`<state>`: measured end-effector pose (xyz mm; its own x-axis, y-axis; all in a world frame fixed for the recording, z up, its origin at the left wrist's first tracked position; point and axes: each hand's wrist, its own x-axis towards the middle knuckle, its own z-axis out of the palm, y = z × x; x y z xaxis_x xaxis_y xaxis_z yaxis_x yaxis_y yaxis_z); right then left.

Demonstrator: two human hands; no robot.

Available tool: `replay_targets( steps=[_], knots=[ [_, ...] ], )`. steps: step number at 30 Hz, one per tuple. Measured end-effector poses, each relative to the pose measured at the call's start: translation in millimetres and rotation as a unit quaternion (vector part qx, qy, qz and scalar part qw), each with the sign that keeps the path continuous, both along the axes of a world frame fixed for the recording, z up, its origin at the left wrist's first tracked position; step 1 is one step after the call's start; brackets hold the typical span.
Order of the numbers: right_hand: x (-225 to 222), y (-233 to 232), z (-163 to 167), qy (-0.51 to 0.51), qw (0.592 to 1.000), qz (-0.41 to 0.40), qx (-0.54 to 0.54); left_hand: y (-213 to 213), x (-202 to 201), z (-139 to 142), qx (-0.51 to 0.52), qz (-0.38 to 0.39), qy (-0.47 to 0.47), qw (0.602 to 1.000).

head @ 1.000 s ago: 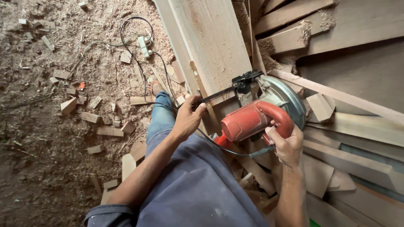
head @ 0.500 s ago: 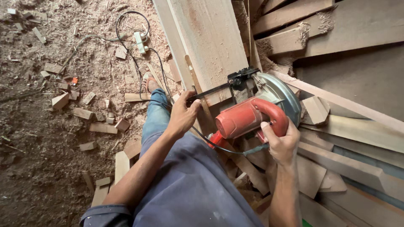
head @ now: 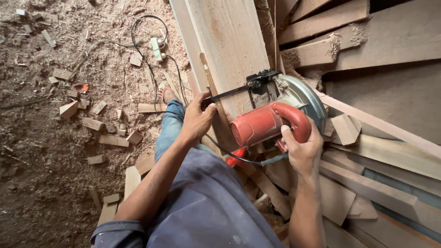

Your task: The person uses a circular saw to cut a long wooden plank into smaller pieces. They measure the wood with a tape measure and make multiple cuts, moving the plank as needed.

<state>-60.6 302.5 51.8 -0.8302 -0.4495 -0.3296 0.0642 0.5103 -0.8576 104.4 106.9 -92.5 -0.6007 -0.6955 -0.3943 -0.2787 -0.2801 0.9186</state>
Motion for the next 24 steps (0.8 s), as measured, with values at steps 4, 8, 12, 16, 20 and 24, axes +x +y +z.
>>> replay_targets(
  steps=[4, 8, 12, 16, 20, 24],
  knots=[
    [-1, -3, 0, 0.137, 0.987, 0.075, 0.023, -9, -10, 20, -0.237, 0.035, -0.055, 0.969],
    [-4, -7, 0, 0.136, 0.988, 0.064, 0.021, -22, -35, 44, -0.383, 0.032, 0.001, 0.923],
    [-3, -8, 3, 0.142, 0.987, 0.064, 0.041, -45, -79, 45, -0.345, -0.189, 0.053, 0.918],
    [-3, -9, 4, 0.116, 0.992, 0.039, 0.032, -40, -131, 26, -0.457, -0.356, -0.034, 0.814],
    [-7, -9, 1, 0.062, 0.997, 0.006, 0.037, -35, -161, 2, -0.566, -0.439, -0.036, 0.697],
    [-6, -7, 1, 0.125, 0.991, 0.049, 0.015, -47, -177, -11, -0.607, -0.494, 0.031, 0.621]
  ],
)
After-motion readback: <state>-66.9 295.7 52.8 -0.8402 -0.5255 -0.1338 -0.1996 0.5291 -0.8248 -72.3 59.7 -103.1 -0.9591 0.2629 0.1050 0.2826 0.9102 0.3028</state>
